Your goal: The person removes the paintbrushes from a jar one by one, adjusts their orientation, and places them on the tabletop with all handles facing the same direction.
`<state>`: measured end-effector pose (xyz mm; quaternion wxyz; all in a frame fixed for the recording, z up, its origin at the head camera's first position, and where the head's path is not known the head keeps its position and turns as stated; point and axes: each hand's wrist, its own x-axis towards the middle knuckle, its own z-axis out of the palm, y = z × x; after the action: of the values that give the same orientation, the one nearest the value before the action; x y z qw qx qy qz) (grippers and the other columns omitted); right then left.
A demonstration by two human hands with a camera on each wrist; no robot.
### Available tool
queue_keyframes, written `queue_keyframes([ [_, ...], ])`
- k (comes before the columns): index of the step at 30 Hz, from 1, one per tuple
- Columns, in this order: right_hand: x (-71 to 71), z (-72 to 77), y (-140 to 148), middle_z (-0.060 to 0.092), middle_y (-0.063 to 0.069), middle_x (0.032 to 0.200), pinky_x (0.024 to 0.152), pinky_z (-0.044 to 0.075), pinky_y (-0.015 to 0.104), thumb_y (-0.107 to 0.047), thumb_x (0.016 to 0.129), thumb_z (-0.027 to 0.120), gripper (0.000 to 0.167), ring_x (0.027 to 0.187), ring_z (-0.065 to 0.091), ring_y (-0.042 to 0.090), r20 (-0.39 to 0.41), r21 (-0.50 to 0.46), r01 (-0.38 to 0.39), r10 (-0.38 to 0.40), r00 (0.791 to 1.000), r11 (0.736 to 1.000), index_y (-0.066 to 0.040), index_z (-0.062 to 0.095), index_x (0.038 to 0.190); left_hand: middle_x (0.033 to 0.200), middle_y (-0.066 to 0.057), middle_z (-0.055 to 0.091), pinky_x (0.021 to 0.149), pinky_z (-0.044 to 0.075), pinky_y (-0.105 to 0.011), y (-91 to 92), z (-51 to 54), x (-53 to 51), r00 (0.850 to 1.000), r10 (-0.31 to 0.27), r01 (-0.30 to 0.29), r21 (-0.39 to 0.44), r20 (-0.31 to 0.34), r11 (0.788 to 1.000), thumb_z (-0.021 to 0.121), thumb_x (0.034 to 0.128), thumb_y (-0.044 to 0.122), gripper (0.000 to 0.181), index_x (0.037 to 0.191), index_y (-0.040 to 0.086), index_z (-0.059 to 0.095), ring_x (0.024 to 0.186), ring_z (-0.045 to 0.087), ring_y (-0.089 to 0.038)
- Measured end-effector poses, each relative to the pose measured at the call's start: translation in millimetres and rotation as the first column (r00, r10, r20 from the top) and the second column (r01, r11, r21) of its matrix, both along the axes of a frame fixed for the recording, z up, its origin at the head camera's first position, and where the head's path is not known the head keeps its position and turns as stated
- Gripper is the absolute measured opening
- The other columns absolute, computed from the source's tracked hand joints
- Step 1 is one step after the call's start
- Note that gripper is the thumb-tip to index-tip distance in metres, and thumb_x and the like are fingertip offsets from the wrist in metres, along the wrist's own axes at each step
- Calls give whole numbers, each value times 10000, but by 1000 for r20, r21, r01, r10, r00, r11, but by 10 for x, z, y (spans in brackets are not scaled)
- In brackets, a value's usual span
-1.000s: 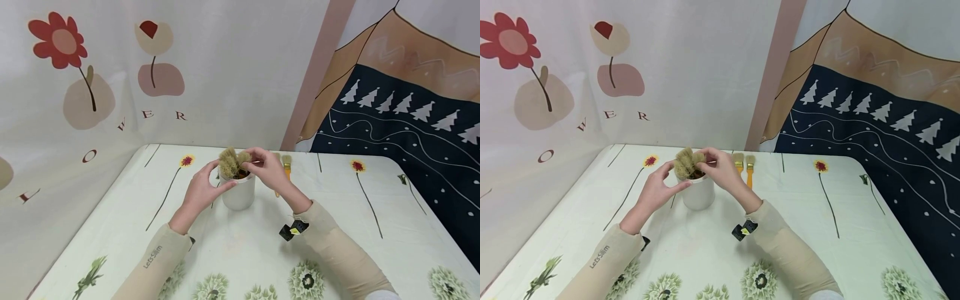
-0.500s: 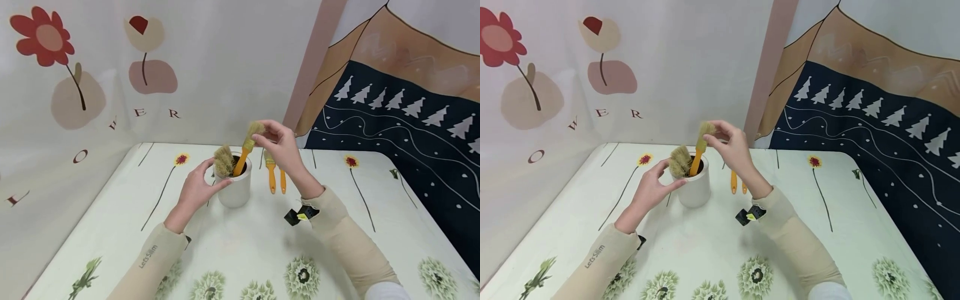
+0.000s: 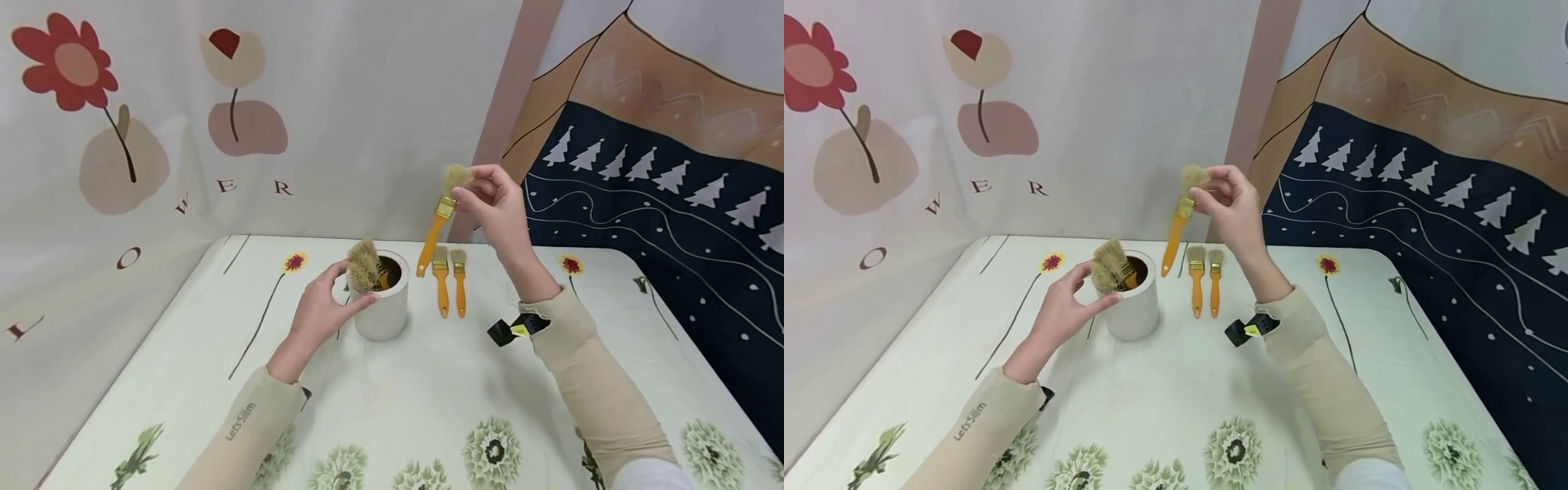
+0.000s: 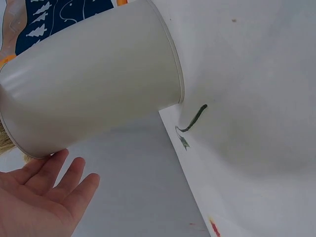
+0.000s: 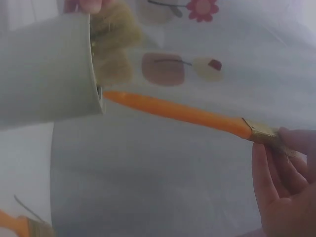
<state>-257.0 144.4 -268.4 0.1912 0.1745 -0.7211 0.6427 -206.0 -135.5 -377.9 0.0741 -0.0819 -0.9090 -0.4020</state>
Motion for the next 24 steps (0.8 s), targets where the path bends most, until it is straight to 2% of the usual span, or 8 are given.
queue_keyframes([
  [6, -123, -116, 176, 688, -163, 935, 786, 564, 126, -110, 951, 670, 219, 856, 656, 48, 81, -3, 61, -61, 995, 998, -121, 642, 1168, 1479, -125, 537, 1114, 418, -558, -1, -5, -4, 1000, 1, -1, 11, -4, 1000, 811, 800, 468, 828, 1468, 116, 471, 1394, 476, -338],
  [14, -287, -368, 356, 672, -229, 905, 777, 555, 106, -156, 961, 667, 298, 868, 648, 10, 176, 36, 142, -146, 974, 989, -73, 598, 1238, 1460, -120, 556, 1115, 418, -554, 4, -8, 0, 1000, 3, -3, 23, -13, 1000, 815, 798, 460, 806, 1452, 120, 489, 1385, 488, -331],
  [18, -366, -517, 433, 665, -240, 858, 753, 559, 104, -134, 960, 662, 296, 844, 637, 1, 241, 32, 180, -182, 953, 983, -76, 585, 1240, 1455, -117, 560, 1109, 426, -551, 8, -1, 5, 1000, 8, -8, 20, -10, 1000, 816, 796, 463, 808, 1451, 120, 490, 1379, 495, -330],
  [24, -470, -746, 541, 633, -224, 815, 707, 561, 104, -129, 965, 655, 335, 802, 622, -14, 336, 50, 234, -237, 911, 971, -46, 557, 1274, 1456, -108, 561, 1102, 433, -546, 11, 9, 11, 1000, 9, -9, 17, -3, 1000, 814, 796, 470, 815, 1455, 120, 486, 1374, 500, -322],
])
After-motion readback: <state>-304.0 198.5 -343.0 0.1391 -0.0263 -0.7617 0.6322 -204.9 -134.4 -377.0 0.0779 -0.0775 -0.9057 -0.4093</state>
